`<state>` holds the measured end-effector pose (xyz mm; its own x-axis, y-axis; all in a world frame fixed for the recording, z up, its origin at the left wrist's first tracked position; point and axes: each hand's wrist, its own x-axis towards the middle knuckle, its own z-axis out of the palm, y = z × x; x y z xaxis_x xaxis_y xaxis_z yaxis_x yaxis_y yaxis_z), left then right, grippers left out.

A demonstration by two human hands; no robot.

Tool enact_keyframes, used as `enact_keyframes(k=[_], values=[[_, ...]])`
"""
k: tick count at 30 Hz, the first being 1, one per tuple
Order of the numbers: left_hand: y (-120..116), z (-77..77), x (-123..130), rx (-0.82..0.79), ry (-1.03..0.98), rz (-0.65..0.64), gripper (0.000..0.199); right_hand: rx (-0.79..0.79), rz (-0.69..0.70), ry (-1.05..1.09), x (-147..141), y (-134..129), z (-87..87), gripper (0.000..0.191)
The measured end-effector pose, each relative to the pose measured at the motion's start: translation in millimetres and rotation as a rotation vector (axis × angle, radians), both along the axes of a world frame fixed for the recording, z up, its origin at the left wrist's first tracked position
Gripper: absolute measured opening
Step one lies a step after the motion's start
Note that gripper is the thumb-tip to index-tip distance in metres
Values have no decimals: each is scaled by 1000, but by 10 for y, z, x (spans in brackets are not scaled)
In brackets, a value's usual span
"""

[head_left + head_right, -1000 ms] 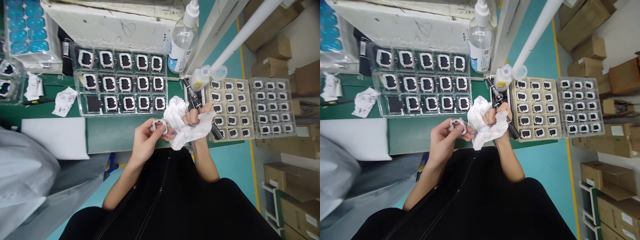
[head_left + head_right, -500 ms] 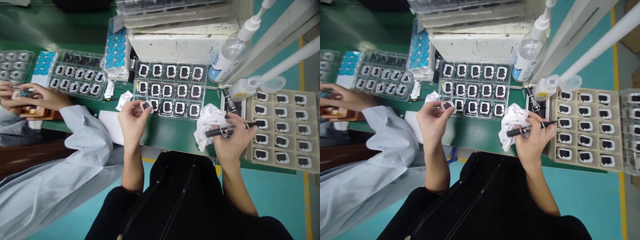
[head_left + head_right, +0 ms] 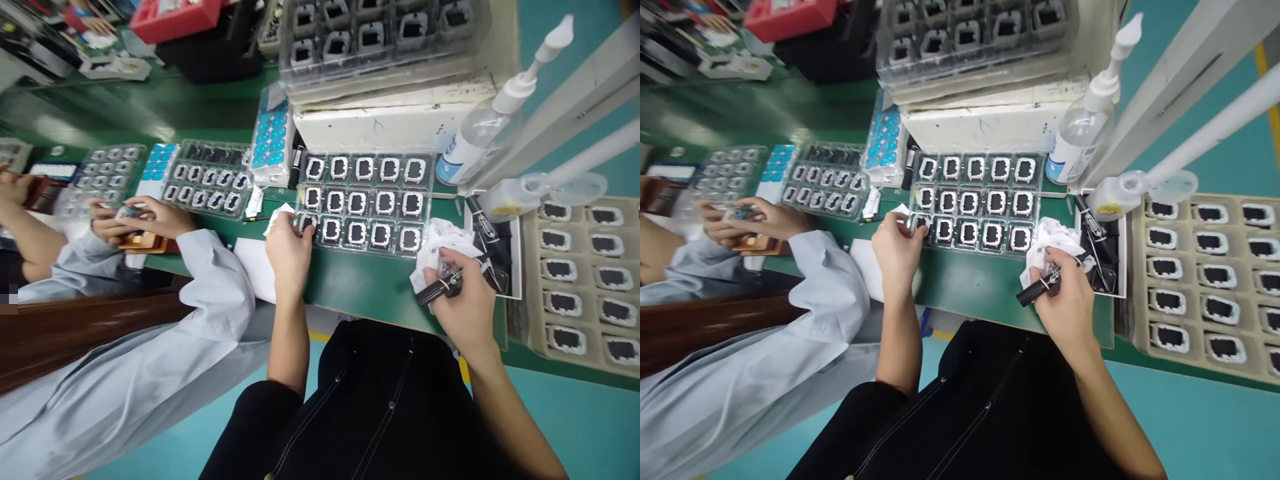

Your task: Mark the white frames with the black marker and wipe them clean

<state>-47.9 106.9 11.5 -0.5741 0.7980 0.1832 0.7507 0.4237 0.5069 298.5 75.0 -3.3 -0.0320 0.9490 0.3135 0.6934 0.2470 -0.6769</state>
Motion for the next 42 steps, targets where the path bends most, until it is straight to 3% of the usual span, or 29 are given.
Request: enact_keyframes(k=[2,6,9,12,17,27,34,39,42], values=[[-21,11,-3,-36,48,14,21,62,-7,-6,2,51,-7,34],[-66,15,-6,39,123,19,34,193,-106,46,55,-28,10,27],[-54,-29,50,109,84,-161,25,235,-128,205,91,-154,22,26],[-13,-79,141,41,68,-261,22,177,-78,285,77,-250,29,16],[-17,-80,232,0,86,-219,33,121,54,265,-1,-331,36,6],[7,-143,264,-45,98,-342,30,108,194,283,-139,-314,-37,5],[84,-175,152,13,-31,-310,41,118,226,313,-237,-313,-9,7],[50,-258,181,88,-50,-329,28,126,262,337,-201,-295,-46,8],[6,-261,229,162,-99,-261,24,164,278,348,-163,-288,-74,11]])
